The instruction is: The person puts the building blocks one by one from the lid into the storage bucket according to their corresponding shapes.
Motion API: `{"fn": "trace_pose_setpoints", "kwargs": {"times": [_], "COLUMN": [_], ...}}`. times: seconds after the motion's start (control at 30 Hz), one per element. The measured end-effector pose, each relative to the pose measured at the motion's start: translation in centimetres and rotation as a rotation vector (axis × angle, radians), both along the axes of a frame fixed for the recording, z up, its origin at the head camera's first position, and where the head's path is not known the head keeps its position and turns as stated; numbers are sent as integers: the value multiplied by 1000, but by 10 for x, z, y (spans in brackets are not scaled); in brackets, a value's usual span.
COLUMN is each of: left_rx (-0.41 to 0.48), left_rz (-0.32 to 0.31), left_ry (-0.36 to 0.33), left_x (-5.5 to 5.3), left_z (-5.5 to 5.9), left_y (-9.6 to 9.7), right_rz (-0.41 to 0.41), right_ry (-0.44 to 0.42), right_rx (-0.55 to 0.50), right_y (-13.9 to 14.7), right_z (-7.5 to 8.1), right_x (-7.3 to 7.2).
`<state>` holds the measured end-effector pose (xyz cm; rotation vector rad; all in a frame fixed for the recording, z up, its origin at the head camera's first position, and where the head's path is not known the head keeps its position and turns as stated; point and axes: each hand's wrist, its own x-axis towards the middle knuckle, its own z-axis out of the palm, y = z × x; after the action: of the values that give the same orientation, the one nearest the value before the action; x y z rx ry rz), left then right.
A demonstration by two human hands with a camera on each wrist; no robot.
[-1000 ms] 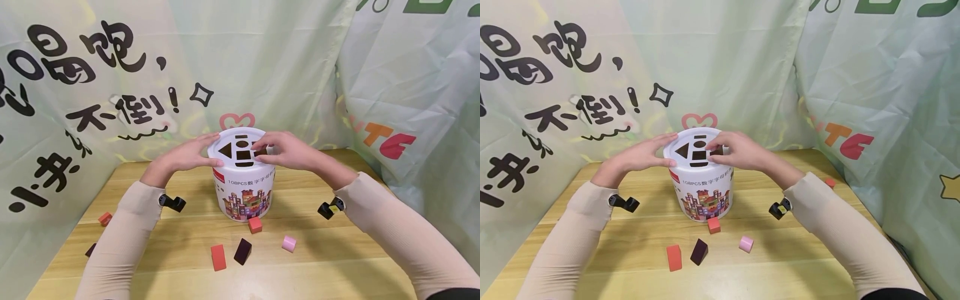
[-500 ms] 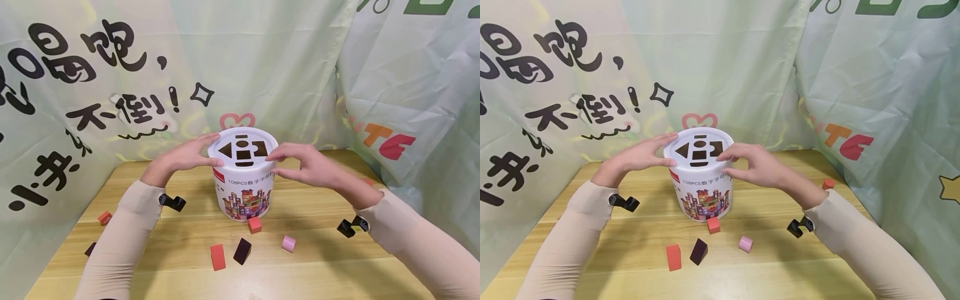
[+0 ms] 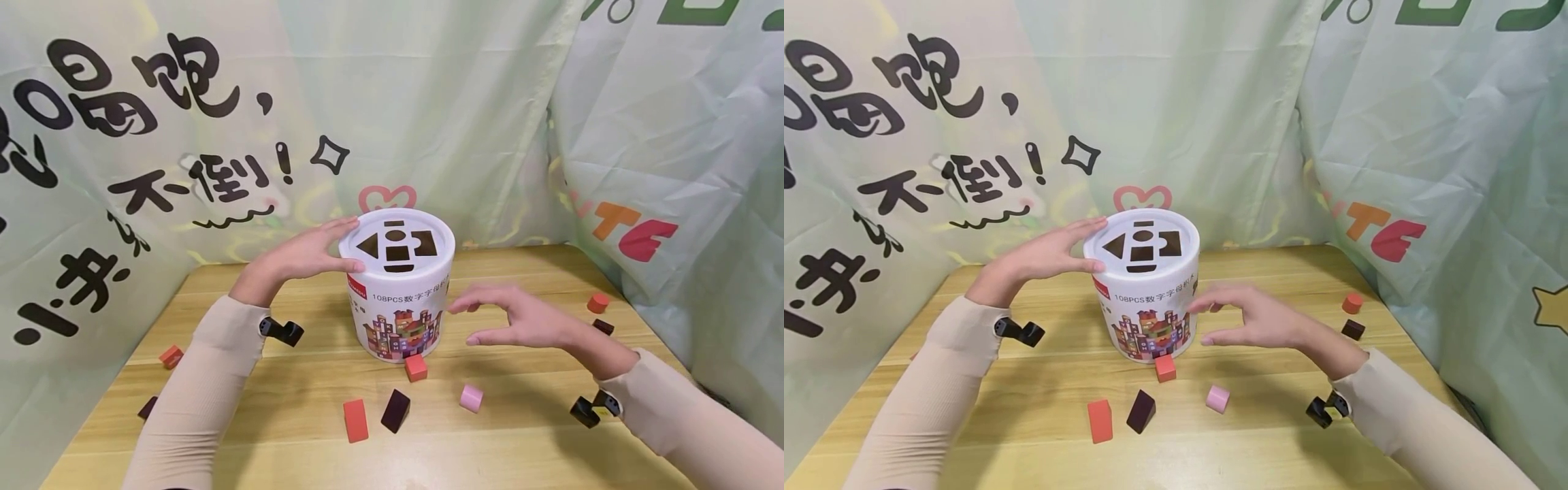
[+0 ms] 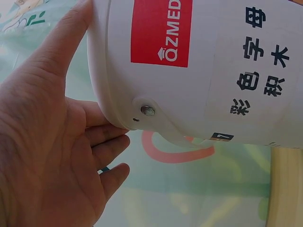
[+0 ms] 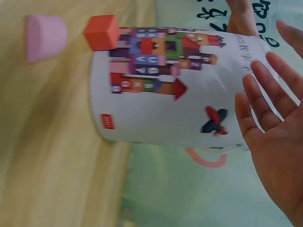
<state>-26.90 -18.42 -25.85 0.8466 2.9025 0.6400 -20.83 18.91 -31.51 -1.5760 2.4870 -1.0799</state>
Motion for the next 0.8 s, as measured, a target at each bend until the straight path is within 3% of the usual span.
{"fn": "trace_pose_setpoints", "kwargs": {"times": [0.13, 0.47, 0.8], "left_rx": [1, 1, 17], "left_rz": [-3, -5, 0], "left_ry": [3, 0, -4], "left_x": [0, 1, 1], "left_z": [1, 2, -1], "left_y": [0, 0, 0], "right_rz": [-15, 45, 78], "right_ry": [-5, -149, -222], "right_rx": [-9, 10, 98], "right_y": [7, 17, 26], "right_z": [-19, -72, -103], "right_x": [2, 11, 14]}}
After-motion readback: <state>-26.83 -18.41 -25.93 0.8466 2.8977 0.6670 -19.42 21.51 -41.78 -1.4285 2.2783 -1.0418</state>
